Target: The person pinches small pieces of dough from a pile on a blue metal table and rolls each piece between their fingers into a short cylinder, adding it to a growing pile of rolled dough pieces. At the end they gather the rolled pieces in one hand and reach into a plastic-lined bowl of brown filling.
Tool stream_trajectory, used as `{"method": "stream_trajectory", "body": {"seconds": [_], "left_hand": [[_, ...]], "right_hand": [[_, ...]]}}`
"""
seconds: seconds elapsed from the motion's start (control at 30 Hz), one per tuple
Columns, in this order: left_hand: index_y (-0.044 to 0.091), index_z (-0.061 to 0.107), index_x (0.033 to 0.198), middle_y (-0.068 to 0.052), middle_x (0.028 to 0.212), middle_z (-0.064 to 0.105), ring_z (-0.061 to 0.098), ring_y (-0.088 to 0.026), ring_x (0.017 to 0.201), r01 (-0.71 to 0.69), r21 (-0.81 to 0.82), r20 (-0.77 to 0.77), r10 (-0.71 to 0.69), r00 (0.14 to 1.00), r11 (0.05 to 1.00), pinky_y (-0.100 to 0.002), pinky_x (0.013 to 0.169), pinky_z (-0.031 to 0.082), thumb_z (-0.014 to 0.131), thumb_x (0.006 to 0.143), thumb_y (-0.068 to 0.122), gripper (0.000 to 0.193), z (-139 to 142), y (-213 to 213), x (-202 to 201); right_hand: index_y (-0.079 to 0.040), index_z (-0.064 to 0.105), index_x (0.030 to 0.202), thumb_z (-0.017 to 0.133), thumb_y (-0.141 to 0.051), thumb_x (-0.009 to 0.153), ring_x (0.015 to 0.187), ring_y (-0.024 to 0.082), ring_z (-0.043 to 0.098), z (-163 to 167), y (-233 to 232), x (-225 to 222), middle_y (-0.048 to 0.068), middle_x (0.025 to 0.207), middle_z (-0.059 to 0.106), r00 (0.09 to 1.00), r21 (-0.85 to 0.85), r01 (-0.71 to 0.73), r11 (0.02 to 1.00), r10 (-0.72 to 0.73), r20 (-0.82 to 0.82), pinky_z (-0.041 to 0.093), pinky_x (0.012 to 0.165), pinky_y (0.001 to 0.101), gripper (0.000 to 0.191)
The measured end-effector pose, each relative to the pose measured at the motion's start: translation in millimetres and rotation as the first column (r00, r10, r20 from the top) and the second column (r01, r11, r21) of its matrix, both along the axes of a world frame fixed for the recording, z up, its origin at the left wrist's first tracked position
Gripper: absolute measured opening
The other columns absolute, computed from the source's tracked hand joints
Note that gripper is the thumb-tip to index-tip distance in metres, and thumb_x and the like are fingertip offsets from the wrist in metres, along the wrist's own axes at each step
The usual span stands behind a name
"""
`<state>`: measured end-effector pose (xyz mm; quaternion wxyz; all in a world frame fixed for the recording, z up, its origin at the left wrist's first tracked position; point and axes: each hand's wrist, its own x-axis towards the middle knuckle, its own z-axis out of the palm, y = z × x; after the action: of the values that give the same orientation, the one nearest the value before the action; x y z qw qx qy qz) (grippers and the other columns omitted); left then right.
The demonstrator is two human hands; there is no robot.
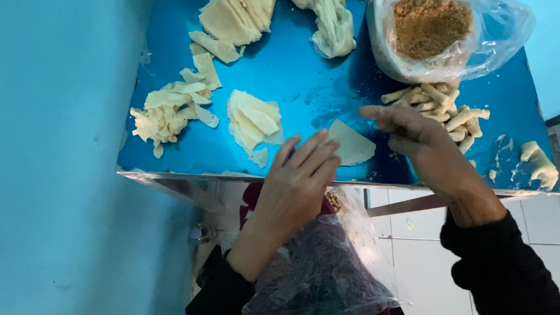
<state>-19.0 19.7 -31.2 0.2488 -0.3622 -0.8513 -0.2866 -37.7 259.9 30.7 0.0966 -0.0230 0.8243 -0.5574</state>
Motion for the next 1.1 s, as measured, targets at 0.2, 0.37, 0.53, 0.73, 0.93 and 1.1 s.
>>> {"method": "stream_trajectory", "body": {"seconds": [0.2, 0.37, 0.53, 0.73, 0.93, 1.1], "left_hand": [[0.001, 0.068, 0.12, -0.015, 0.132, 0.068, 0.061, -0.029, 0.133, 0.055, 0.02, 0.018, -0.055, 0.998, 0.998, -0.046, 0.114, 0.047, 0.069, 0.097, 0.014, 0.027, -11, -3, 2], [0.001, 0.069, 0.122, -0.015, 0.134, 0.067, 0.06, -0.029, 0.135, 0.038, -0.021, -0.009, -0.038, 0.999, 0.999, -0.045, 0.113, 0.048, 0.068, 0.096, 0.015, 0.029, -18, -4, 2], [0.003, 0.07, 0.122, -0.014, 0.133, 0.069, 0.062, -0.029, 0.133, 0.029, 0.022, 0.001, -0.029, 1.0, 0.999, -0.045, 0.112, 0.05, 0.068, 0.098, 0.014, 0.027, -22, -3, 0], [0.001, 0.07, 0.121, -0.015, 0.132, 0.069, 0.063, -0.03, 0.131, 0.041, 0.032, -0.011, -0.041, 0.999, 0.999, -0.046, 0.111, 0.051, 0.068, 0.098, 0.016, 0.028, -21, -4, 1], [0.0, 0.07, 0.123, -0.015, 0.133, 0.069, 0.063, -0.03, 0.13, 0.053, 0.028, -0.009, -0.053, 0.999, 0.998, -0.046, 0.111, 0.051, 0.069, 0.099, 0.018, 0.03, -22, -4, -1], [0.001, 0.07, 0.123, -0.015, 0.132, 0.069, 0.064, -0.03, 0.13, 0.052, 0.007, -0.02, -0.051, 0.998, 0.999, -0.046, 0.111, 0.051, 0.07, 0.099, 0.018, 0.029, -23, 0, -1]], "right_hand": [[-0.014, 0.074, 0.131, 0.051, 0.012, 0.088, 0.098, 0.02, 0.056, -7, -8, -14, 0.006, 0.101, 0.057, 0.986, 0.128, -0.159, 0.979, 0.164, -0.029, 0.049, 0.091, 0.0328, 0.055], [-0.025, 0.073, 0.134, 0.051, 0.013, 0.085, 0.093, 0.024, 0.053, -13, -19, -25, 0.005, 0.097, 0.057, 0.873, 0.583, -0.214, 0.784, 0.421, -0.245, 0.039, 0.084, 0.036, 0.066], [-0.025, 0.075, 0.138, 0.066, -0.004, 0.088, 0.098, 0.028, 0.051, -13, -17, -24, 0.008, 0.099, 0.056, 0.626, 0.878, 0.295, 0.378, 0.617, -0.476, 0.037, 0.089, 0.0437, 0.055], [-0.018, 0.075, 0.122, 0.067, 0.004, 0.079, 0.124, 0.033, 0.054, -12, 47, 29, 0.012, 0.124, 0.062, 0.747, 0.725, 0.419, 0.546, 0.246, -0.617, 0.038, 0.102, 0.0505, 0.049], [-0.026, 0.075, 0.129, 0.06, 0.012, 0.085, 0.121, 0.031, 0.045, -57, 150, 99, 0.006, 0.118, 0.054, 0.809, 0.8, 0.583, 0.138, -0.01, -0.588, 0.035, 0.111, 0.0506, 0.06], [-0.029, 0.074, 0.119, 0.066, 0.009, 0.091, 0.12, 0.025, 0.044, -66, 164, 119, 0.0, 0.111, 0.054, 0.858, 0.858, 0.514, 0.005, -0.024, -0.514, 0.035, 0.106, 0.0427, 0.047]]}}
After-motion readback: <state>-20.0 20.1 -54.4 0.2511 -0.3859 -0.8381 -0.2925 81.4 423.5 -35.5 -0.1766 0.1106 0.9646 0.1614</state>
